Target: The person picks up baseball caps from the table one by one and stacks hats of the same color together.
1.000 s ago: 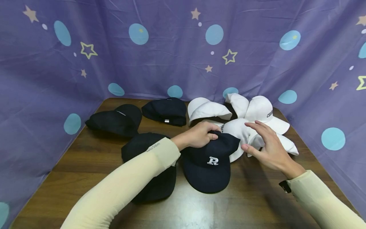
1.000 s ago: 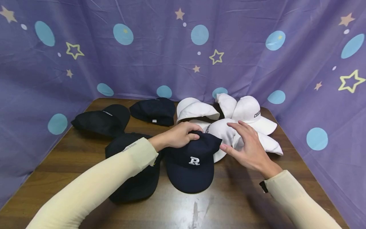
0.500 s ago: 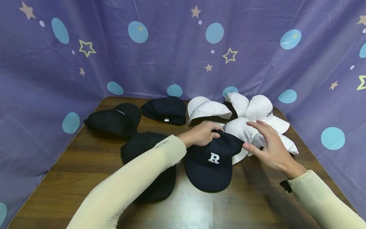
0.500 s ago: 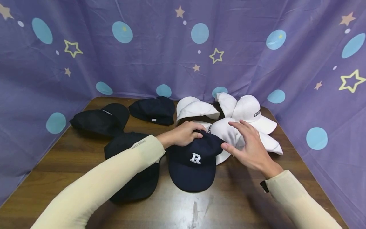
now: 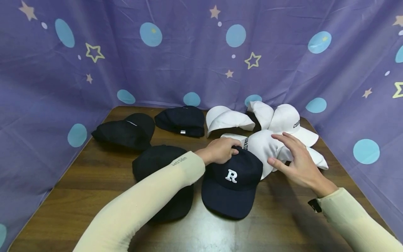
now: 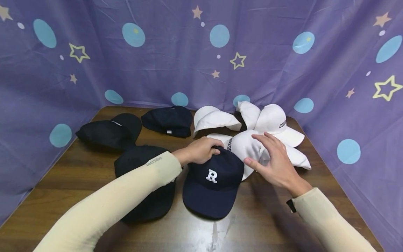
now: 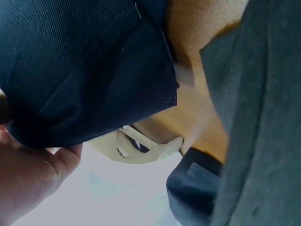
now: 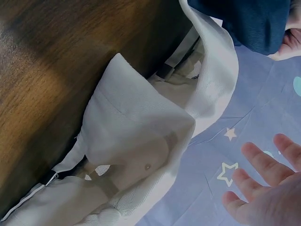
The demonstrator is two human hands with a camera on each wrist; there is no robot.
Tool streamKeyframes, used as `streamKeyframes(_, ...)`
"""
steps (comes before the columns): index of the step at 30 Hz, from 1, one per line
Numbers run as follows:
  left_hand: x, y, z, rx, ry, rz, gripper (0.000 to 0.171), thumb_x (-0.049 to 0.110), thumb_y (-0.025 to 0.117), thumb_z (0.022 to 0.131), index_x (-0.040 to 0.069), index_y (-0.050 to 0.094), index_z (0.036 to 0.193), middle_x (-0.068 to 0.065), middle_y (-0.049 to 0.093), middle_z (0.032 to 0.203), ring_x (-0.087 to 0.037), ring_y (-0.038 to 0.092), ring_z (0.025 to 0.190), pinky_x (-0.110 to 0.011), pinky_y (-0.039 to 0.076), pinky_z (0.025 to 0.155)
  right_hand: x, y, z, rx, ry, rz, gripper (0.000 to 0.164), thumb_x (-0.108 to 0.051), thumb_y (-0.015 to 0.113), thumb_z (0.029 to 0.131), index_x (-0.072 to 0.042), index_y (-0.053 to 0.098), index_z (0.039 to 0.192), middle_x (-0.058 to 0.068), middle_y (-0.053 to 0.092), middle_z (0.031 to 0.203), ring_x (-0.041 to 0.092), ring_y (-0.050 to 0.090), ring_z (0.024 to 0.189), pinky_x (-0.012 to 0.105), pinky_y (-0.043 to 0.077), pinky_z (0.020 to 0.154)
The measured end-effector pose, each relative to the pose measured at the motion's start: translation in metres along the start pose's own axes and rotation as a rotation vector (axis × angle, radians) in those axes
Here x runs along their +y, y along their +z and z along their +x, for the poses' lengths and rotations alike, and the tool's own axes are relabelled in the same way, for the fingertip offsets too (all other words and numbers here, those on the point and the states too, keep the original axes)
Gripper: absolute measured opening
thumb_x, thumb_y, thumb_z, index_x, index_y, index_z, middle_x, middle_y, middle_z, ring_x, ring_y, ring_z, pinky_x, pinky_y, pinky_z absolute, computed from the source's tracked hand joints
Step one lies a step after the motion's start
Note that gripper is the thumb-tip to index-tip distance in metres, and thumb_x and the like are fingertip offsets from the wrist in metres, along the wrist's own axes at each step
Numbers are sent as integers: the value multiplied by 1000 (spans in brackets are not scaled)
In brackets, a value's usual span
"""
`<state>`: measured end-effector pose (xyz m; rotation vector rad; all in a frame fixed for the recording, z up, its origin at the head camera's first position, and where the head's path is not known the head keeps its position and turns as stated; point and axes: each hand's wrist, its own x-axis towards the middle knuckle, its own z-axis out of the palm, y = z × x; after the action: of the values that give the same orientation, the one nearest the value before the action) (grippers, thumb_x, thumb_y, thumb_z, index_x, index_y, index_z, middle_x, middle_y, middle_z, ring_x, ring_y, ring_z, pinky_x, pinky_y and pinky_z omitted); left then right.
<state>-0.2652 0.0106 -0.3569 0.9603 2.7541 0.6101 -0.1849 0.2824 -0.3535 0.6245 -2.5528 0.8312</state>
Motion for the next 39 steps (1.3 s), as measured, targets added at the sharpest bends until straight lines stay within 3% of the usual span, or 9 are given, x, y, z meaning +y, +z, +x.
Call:
streamKeyframes(6, -1, 3, -3, 59, -80, -21, 15, 25, 60, 104, 24, 70, 116, 2, 70, 120, -18, 64, 114, -39, 51, 90, 0, 1, 0, -3, 7, 1, 72, -28, 82, 82, -16, 54, 148, 19, 49, 152, 43, 32, 146, 69, 22, 112)
streamKeyframes(23, 1, -2, -14, 56, -96, -43, 15, 23, 62, 103, 20, 71, 115, 0, 71, 115, -20, 65, 107, -39, 52, 90, 2, 4, -2, -4, 3, 2, 72, -28, 82, 82, -14, 55, 147, 18, 49, 151, 43, 33, 146, 69, 22, 112)
streamKeyframes(33, 0, -2, -18, 56, -133, -59, 32, 33, 61, 99, 19, 68, 128, -5, 68, 125, -23, 64, 113, -42, 51, 94, 1, 7, -1, -8, 2, 0, 72, -29, 82, 83, -14, 55, 147, 18, 50, 150, 44, 33, 145, 68, 20, 114)
streamKeyframes(39, 0, -1, -20, 68, -163, -57, 35, 44, 60, 100, 21, 68, 125, -3, 68, 124, -22, 64, 111, -42, 52, 90, 1, 7, -1, -12, 0, -1, 70, -29, 81, 84, -14, 55, 147, 16, 51, 150, 42, 32, 147, 67, 20, 114)
